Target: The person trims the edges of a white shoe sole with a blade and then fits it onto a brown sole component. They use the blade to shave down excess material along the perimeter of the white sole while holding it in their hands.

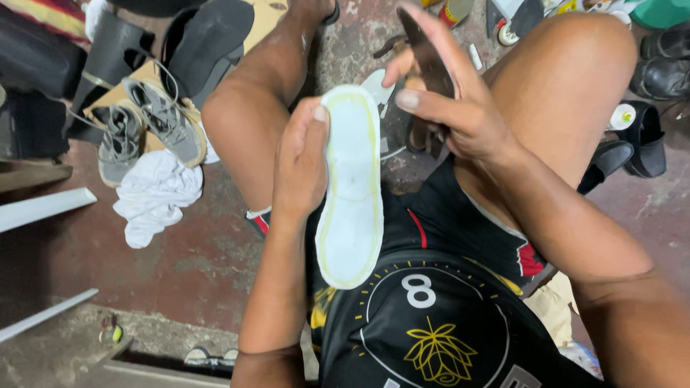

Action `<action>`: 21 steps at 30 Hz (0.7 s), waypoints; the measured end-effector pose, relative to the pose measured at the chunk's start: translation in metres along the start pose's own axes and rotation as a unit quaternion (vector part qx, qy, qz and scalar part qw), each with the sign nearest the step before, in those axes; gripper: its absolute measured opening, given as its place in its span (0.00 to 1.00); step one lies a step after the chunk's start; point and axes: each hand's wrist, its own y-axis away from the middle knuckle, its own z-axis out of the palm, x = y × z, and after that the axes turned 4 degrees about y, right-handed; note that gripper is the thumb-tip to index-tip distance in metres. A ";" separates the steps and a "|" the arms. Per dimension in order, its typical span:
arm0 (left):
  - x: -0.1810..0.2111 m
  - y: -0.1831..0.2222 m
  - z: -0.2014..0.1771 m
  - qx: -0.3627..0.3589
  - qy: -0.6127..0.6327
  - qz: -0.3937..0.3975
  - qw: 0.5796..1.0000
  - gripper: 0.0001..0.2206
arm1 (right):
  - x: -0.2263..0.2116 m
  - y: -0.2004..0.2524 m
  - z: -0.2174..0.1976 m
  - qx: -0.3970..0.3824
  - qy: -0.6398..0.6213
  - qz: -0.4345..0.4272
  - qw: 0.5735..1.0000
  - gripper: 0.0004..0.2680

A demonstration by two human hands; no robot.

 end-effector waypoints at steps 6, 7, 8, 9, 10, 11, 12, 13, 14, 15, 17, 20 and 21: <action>-0.020 -0.012 -0.002 -0.007 0.050 0.008 0.999 0.14 | 0.022 -0.027 0.007 0.007 0.078 -0.094 0.992 0.18; -0.022 -0.014 -0.002 -0.004 0.041 0.013 0.999 0.14 | 0.026 -0.028 0.008 0.013 0.087 -0.103 0.991 0.16; -0.025 -0.016 -0.003 -0.012 0.073 0.016 0.997 0.15 | 0.027 -0.029 0.008 0.017 0.099 -0.108 0.989 0.14; -0.026 -0.018 -0.002 -0.020 0.105 0.020 0.994 0.16 | 0.029 -0.031 0.009 0.021 0.112 -0.113 0.987 0.13; -0.027 -0.017 -0.003 -0.028 0.136 0.022 0.990 0.17 | 0.030 -0.031 0.009 0.021 0.130 -0.122 0.984 0.13; -0.028 -0.013 -0.002 -0.033 0.218 -0.019 0.975 0.19 | 0.029 -0.029 0.010 0.021 0.149 -0.130 0.980 0.14; -0.029 -0.014 0.003 -0.042 0.298 -0.056 0.952 0.21 | 0.028 -0.030 0.013 0.019 0.160 -0.138 0.977 0.13; -0.031 -0.014 0.007 -0.050 0.376 -0.093 0.921 0.23 | 0.025 -0.030 0.015 0.018 0.171 -0.146 0.974 0.13; -0.033 -0.013 0.011 -0.066 0.399 -0.093 0.910 0.24 | 0.021 -0.029 0.020 0.012 0.172 -0.149 0.974 0.12; -0.035 -0.013 0.014 -0.083 0.421 -0.091 0.898 0.26 | 0.018 -0.028 0.025 0.006 0.173 -0.151 0.973 0.12; -0.041 -0.015 0.016 -0.095 0.443 -0.090 0.887 0.29 | 0.009 -0.026 0.031 0.015 0.192 -0.094 0.977 0.11; -0.047 -0.011 0.017 -0.080 0.444 -0.090 0.888 0.32 | 0.008 -0.027 0.035 0.010 0.173 -0.100 0.980 0.10; -0.048 -0.010 0.017 -0.081 0.448 -0.087 0.886 0.32 | 0.008 -0.028 0.035 0.003 0.159 -0.119 0.980 0.10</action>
